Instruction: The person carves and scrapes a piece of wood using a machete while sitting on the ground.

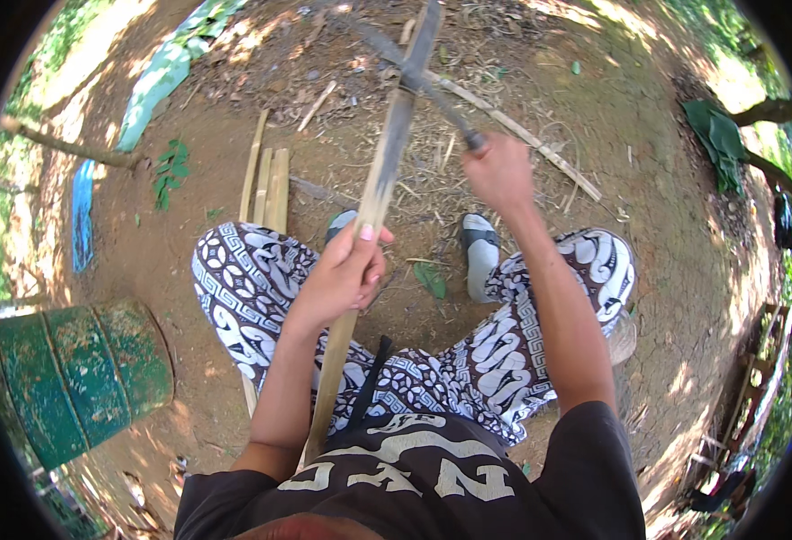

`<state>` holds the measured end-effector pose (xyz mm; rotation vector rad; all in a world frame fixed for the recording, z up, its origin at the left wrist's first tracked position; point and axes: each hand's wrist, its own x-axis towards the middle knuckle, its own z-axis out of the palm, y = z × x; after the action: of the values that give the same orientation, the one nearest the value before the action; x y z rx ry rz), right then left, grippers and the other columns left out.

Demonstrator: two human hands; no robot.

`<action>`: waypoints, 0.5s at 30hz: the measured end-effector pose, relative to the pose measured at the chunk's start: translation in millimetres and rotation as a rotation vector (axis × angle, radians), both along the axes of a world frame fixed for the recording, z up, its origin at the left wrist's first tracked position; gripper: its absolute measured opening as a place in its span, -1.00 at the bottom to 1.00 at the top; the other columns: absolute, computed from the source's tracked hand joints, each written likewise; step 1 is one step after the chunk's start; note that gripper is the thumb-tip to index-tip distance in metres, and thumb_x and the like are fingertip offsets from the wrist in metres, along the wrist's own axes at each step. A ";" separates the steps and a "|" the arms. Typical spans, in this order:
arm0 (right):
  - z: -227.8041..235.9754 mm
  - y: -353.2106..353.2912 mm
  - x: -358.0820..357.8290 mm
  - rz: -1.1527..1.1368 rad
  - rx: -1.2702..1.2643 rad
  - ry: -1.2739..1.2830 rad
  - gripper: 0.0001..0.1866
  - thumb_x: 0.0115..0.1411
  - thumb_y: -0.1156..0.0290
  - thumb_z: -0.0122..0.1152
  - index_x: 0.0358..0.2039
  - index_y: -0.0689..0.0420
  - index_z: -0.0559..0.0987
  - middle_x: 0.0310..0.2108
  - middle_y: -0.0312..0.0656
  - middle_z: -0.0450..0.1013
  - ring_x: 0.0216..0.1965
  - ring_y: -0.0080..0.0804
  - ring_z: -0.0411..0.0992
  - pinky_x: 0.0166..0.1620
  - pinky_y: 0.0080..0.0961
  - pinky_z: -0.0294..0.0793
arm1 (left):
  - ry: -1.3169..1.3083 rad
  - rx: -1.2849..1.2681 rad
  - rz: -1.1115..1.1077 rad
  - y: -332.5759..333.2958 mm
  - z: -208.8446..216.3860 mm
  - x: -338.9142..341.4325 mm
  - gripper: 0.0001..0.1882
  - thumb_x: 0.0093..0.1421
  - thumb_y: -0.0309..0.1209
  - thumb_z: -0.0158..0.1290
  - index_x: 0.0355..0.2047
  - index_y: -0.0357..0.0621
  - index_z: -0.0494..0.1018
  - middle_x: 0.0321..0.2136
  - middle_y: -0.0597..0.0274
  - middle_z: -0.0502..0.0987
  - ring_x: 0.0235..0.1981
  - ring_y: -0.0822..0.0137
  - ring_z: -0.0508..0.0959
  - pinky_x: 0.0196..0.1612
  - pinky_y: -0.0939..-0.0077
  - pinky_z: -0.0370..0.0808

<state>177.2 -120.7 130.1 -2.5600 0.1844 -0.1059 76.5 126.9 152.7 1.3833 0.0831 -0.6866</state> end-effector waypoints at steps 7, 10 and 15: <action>13.9 2.3 -19.4 0.169 -0.031 -0.064 -0.83 -0.16 0.30 0.25 -0.58 0.12 0.57 -0.66 0.02 0.46 -0.56 0.07 0.50 -0.45 -0.09 0.52 | 0.027 0.053 0.029 -28.0 16.5 5.1 -0.60 0.49 -0.11 -0.21 0.01 -0.21 0.34 -0.49 0.37 0.37 -0.74 0.64 0.21 -0.75 0.73 0.14; 28.8 5.1 -15.8 0.142 0.048 -0.124 -0.88 -0.17 0.32 0.25 -0.62 0.07 0.58 -0.67 -0.03 0.48 -0.55 0.02 0.53 -0.45 -0.09 0.54 | -0.009 0.021 0.106 -34.1 15.1 1.8 -0.57 0.48 -0.09 -0.19 -0.02 -0.25 0.36 -0.44 0.34 0.37 -0.61 0.57 0.34 -0.69 0.67 0.27; 43.3 -13.0 -27.6 0.039 0.236 -0.128 -0.92 -0.15 0.39 0.21 -0.61 0.10 0.60 -0.68 -0.04 0.48 -0.55 0.01 0.53 -0.41 -0.10 0.55 | -0.022 0.029 0.078 -46.6 16.8 14.2 -0.59 0.47 -0.12 -0.15 0.01 -0.26 0.37 -0.44 0.32 0.38 -0.57 0.53 0.38 -0.54 0.66 0.37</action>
<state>149.6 -133.7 173.4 -2.3114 0.0913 -0.2193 90.7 80.3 169.6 1.4074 0.1294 -0.6068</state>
